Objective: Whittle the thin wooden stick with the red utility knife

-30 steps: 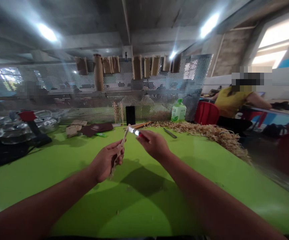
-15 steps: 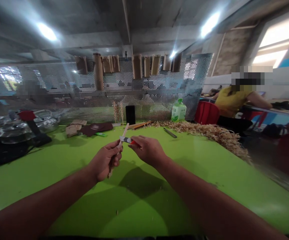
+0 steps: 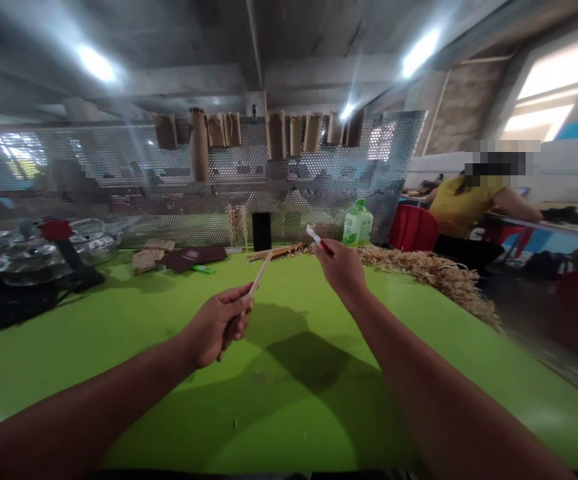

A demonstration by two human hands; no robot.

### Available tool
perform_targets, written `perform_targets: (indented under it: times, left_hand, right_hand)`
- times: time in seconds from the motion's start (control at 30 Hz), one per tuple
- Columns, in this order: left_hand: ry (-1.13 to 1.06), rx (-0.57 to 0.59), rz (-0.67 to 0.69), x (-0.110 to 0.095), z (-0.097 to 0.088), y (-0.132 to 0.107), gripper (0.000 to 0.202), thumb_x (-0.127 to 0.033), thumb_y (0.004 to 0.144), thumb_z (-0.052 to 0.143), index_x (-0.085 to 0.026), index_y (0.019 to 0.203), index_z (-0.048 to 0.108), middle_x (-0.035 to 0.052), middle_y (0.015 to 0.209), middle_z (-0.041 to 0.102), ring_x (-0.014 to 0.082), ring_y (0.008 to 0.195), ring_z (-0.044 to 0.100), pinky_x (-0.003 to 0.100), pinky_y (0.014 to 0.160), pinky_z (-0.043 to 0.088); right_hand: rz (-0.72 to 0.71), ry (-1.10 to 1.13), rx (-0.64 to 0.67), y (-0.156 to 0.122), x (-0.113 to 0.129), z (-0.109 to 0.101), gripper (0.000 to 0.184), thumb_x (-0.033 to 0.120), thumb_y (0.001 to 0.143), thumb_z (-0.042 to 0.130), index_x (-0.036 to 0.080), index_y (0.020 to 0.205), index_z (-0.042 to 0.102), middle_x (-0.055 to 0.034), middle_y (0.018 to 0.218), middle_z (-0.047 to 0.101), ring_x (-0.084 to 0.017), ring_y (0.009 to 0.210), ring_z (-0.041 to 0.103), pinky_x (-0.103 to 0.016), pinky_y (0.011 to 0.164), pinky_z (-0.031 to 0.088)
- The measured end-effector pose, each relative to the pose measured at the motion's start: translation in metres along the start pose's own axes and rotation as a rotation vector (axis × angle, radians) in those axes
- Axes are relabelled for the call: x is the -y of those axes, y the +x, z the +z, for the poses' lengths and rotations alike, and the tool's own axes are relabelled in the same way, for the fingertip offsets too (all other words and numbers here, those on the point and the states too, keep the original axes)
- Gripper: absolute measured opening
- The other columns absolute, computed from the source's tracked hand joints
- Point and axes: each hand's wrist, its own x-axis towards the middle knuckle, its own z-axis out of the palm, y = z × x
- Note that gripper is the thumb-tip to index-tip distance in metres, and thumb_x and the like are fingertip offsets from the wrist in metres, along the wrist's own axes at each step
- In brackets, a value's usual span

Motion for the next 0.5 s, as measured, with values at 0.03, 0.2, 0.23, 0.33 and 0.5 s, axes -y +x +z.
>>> perform_targets:
  times: [0.03, 0.2, 0.23, 0.33, 0.5]
  left_hand:
    - [-0.016, -0.011, 0.017, -0.001, -0.002, 0.002, 0.035, -0.019, 0.083, 0.061, -0.014, 0.118, 0.063, 0.0007, 0.074, 0.056, 0.0049, 0.049, 0.045, 0.018, 0.044, 0.038]
    - [-0.046, -0.047, 0.107, -0.003, -0.009, 0.011, 0.03, -0.012, 0.085, 0.055, -0.014, 0.114, 0.064, 0.0042, 0.084, 0.06, 0.0064, 0.059, 0.053, 0.019, 0.053, 0.046]
    - [-0.048, -0.047, 0.112, -0.003, -0.01, 0.012, 0.029, -0.012, 0.085, 0.056, -0.014, 0.113, 0.064, 0.0038, 0.083, 0.06, 0.0064, 0.058, 0.053, 0.019, 0.053, 0.046]
    - [-0.049, -0.05, 0.122, 0.0, -0.012, 0.016, 0.026, -0.016, 0.083, 0.06, -0.015, 0.108, 0.066, 0.0033, 0.08, 0.06, 0.0066, 0.057, 0.054, 0.018, 0.049, 0.044]
    - [-0.06, -0.054, 0.156, 0.004, -0.015, 0.021, 0.024, -0.018, 0.081, 0.064, -0.016, 0.105, 0.067, 0.0023, 0.076, 0.059, 0.0061, 0.054, 0.052, 0.017, 0.047, 0.042]
  right_hand:
    - [-0.017, 0.009, 0.013, -0.004, 0.004, 0.002, 0.036, 0.045, 0.087, 0.048, 0.016, 0.09, 0.069, -0.004, 0.066, 0.061, -0.015, 0.058, 0.049, -0.026, 0.053, 0.03]
    - [-0.222, 0.09, 0.289, -0.038, 0.044, 0.02, 0.03, 0.042, 0.089, 0.05, 0.019, 0.098, 0.068, -0.0022, 0.072, 0.063, -0.014, 0.06, 0.051, -0.024, 0.055, 0.033]
    - [-0.265, 0.097, 0.326, -0.043, 0.05, 0.022, 0.029, 0.041, 0.09, 0.049, 0.019, 0.097, 0.067, -0.002, 0.072, 0.062, -0.013, 0.06, 0.051, -0.024, 0.056, 0.033]
    - [-0.344, 0.104, 0.382, -0.05, 0.058, 0.025, 0.026, 0.038, 0.091, 0.049, 0.019, 0.097, 0.066, -0.002, 0.074, 0.062, -0.013, 0.063, 0.051, -0.024, 0.058, 0.033]
    - [-0.362, 0.097, 0.426, -0.051, 0.057, 0.026, 0.024, 0.036, 0.091, 0.05, 0.02, 0.099, 0.066, -0.0022, 0.076, 0.064, -0.013, 0.064, 0.052, -0.023, 0.059, 0.033]
